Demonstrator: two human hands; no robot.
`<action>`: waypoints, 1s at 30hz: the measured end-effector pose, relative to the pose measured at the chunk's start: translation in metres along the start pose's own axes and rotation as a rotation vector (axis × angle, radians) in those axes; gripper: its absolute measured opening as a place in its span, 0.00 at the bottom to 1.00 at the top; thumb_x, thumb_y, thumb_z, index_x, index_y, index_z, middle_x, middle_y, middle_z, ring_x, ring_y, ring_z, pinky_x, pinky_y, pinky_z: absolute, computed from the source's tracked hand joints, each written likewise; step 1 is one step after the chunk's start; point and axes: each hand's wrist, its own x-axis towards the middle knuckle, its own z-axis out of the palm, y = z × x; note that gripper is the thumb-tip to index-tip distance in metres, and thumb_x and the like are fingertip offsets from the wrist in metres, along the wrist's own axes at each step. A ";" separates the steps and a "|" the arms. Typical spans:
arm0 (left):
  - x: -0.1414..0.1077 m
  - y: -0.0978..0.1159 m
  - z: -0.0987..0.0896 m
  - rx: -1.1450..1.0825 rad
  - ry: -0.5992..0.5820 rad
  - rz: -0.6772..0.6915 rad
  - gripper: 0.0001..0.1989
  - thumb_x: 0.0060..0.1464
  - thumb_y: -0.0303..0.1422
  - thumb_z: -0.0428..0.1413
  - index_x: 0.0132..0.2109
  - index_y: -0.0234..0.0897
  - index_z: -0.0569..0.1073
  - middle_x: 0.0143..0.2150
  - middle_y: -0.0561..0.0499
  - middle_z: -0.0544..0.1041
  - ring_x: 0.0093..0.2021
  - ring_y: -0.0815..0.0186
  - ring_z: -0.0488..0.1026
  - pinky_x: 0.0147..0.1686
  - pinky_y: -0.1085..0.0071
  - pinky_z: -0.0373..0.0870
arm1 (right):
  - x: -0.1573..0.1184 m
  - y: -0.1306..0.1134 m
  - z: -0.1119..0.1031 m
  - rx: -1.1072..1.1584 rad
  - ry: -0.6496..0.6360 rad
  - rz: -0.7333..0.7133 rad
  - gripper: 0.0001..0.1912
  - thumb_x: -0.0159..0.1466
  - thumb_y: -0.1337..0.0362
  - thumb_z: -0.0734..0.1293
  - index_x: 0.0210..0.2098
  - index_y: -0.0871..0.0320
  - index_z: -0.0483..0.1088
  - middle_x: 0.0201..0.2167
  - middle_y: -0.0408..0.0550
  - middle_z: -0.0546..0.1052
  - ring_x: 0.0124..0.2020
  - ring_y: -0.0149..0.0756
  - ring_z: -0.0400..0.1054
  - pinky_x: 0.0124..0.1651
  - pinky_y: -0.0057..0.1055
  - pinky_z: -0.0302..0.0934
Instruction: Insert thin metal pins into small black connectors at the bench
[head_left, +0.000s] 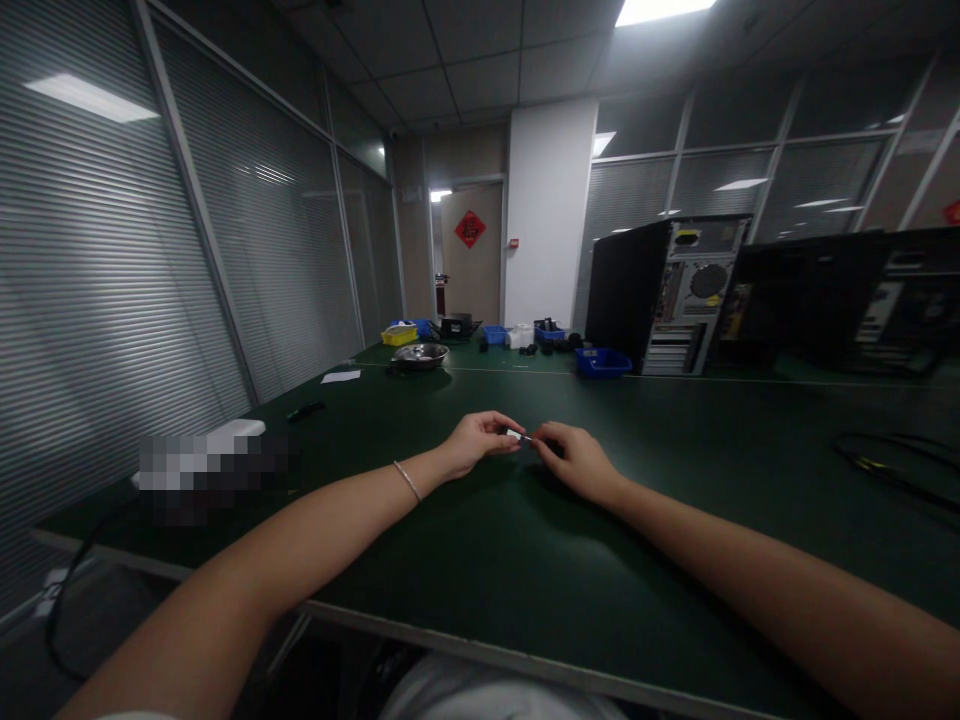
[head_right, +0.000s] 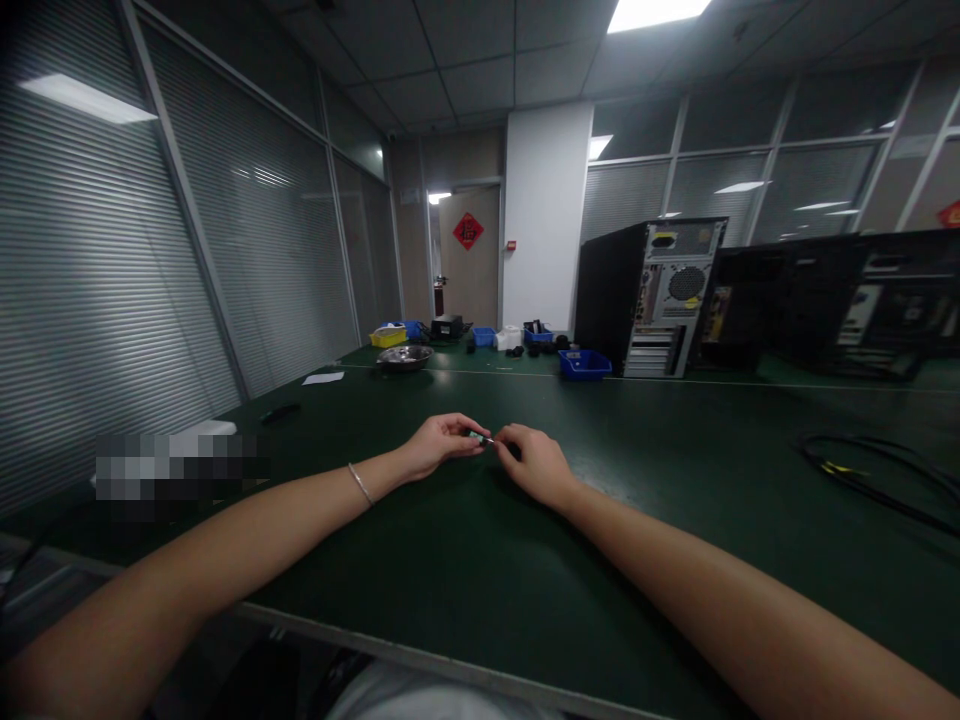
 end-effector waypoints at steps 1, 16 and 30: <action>0.000 0.000 0.000 0.000 0.002 -0.004 0.15 0.41 0.28 0.62 0.39 0.30 0.72 0.43 0.43 0.74 0.40 0.66 0.73 0.47 0.63 0.68 | 0.000 0.001 0.001 0.002 0.002 -0.004 0.10 0.61 0.62 0.58 0.33 0.56 0.69 0.31 0.45 0.73 0.32 0.33 0.64 0.32 0.26 0.55; -0.001 0.003 0.002 -0.054 -0.013 -0.087 0.15 0.41 0.27 0.62 0.39 0.29 0.71 0.40 0.44 0.75 0.37 0.67 0.74 0.45 0.64 0.70 | 0.000 0.002 0.002 0.035 -0.003 -0.065 0.10 0.62 0.63 0.57 0.33 0.56 0.69 0.31 0.45 0.72 0.32 0.33 0.64 0.34 0.26 0.56; 0.000 -0.001 0.002 -0.017 0.015 -0.042 0.15 0.41 0.29 0.63 0.39 0.29 0.71 0.37 0.44 0.75 0.36 0.68 0.74 0.43 0.66 0.71 | -0.001 0.002 0.005 -0.071 0.033 -0.086 0.10 0.63 0.63 0.57 0.35 0.56 0.69 0.31 0.46 0.71 0.31 0.32 0.64 0.33 0.25 0.56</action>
